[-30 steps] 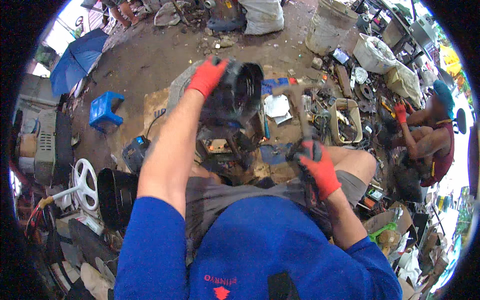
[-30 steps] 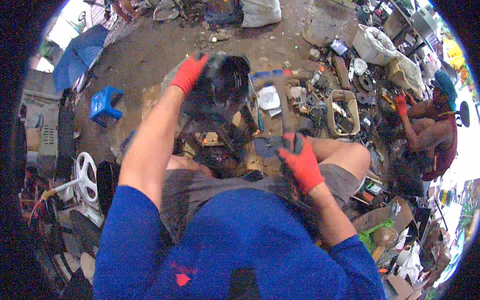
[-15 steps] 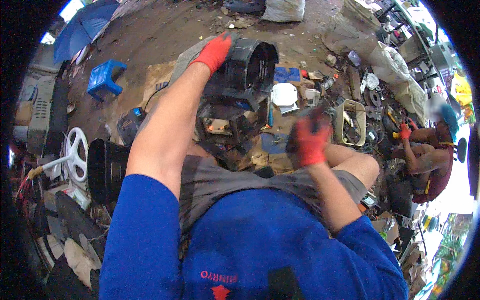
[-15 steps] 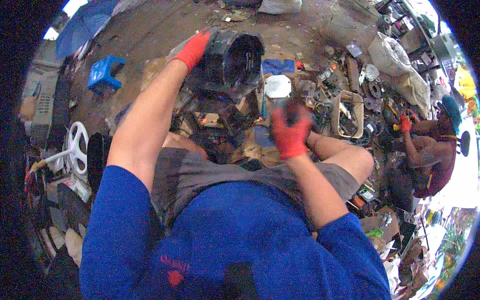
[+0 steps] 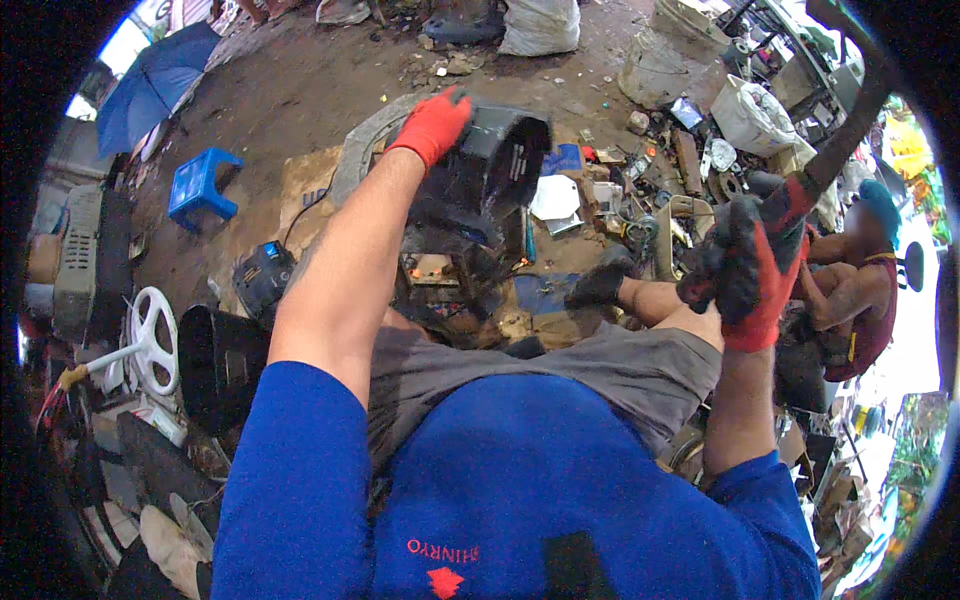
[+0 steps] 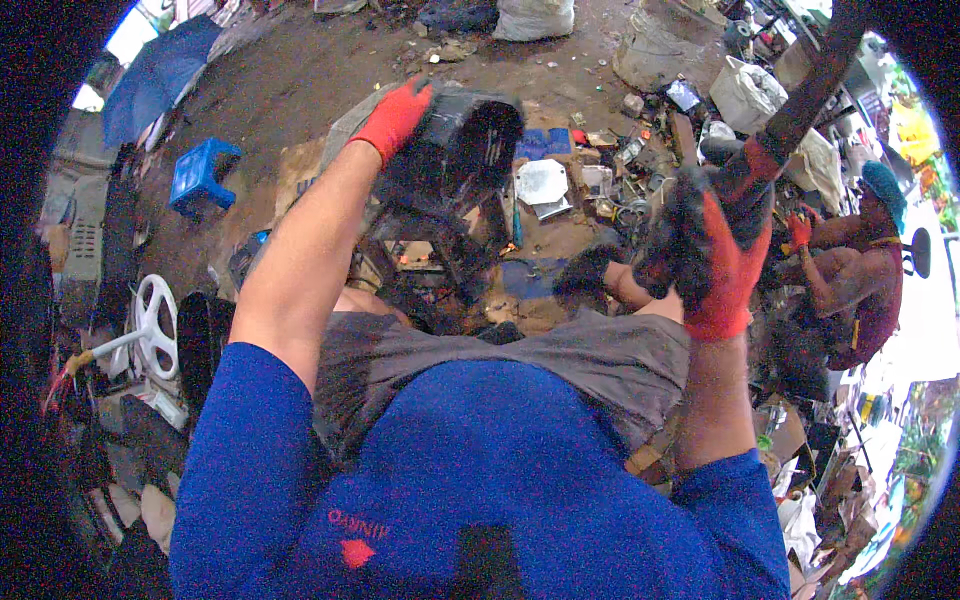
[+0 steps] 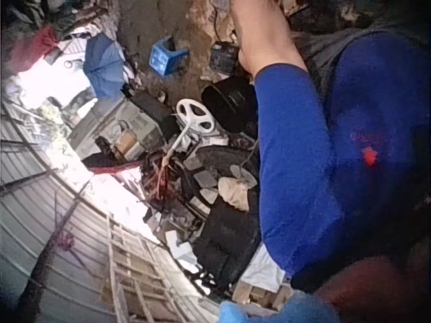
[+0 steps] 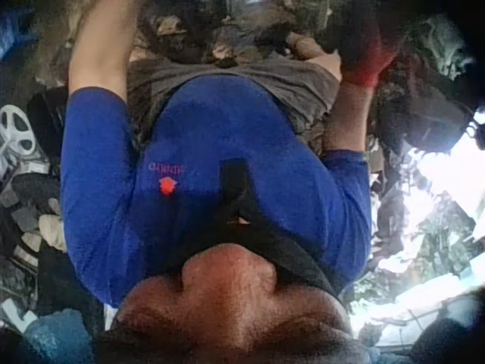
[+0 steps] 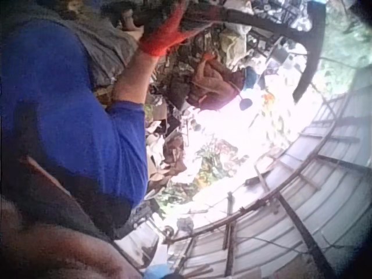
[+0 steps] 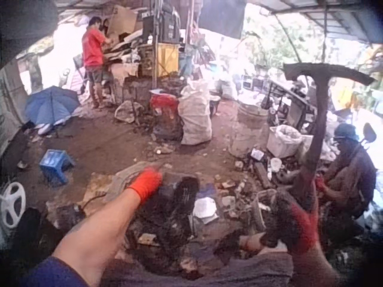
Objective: The person sits on the ground and uses a hammer to strike a black plastic casing, then removes a small metal piece from the interior. They continue to hit the casing with the hammer and inspect the inside while another person stands nearby.
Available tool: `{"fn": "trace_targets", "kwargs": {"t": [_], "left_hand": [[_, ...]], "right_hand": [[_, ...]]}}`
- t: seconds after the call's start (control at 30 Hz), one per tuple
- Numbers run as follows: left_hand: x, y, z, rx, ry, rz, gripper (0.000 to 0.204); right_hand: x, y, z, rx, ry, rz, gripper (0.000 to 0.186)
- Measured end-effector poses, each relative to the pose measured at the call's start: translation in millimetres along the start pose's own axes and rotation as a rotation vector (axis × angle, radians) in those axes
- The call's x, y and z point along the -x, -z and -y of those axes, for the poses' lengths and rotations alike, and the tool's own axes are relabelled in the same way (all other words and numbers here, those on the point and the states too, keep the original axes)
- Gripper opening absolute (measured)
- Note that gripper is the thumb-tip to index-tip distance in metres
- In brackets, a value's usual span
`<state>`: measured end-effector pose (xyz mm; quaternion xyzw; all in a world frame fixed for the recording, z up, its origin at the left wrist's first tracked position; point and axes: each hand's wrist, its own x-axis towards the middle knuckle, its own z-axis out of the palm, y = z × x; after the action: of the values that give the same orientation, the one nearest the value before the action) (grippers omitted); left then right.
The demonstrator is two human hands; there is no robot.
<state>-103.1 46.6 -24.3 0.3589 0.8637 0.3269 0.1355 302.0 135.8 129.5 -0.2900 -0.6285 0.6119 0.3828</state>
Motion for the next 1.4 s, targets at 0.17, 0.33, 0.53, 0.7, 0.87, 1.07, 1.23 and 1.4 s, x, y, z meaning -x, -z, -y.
{"fn": "trace_targets", "kwargs": {"t": [0.17,0.33,0.53,0.7,0.87,1.07,1.23,1.4], "left_hand": [[-44,-16,31,-0.042,-0.058,-0.01,0.056],[-51,-20,55,-0.414,-0.354,0.057,0.053],[-39,-11,65,-0.168,-0.18,0.075,0.055],[-42,-21,50,-0.304,-0.32,0.024,0.054],[-69,-28,38,-0.044,-0.124,-0.017,0.047],[-49,-48,48,-0.139,-0.429,-0.08,0.04],[-55,-11,88,0.003,-0.259,-0.04,0.041],[-55,-41,46,0.186,-0.06,-0.152,0.057]], "right_hand": [[37,-18,-184,0.657,0.396,-0.111,0.055],[29,-51,-200,0.551,-0.521,0.475,0.059],[5,15,-31,0.709,-0.093,0.027,0.057],[-44,34,73,-0.529,0.147,0.724,0.028],[23,-58,-171,0.49,0.036,0.194,0.037],[38,-66,-141,0.53,-0.441,0.315,0.048],[-21,2,39,0.091,0.043,0.087,0.023],[-15,-11,-49,-0.074,0.076,0.227,0.036]]}}
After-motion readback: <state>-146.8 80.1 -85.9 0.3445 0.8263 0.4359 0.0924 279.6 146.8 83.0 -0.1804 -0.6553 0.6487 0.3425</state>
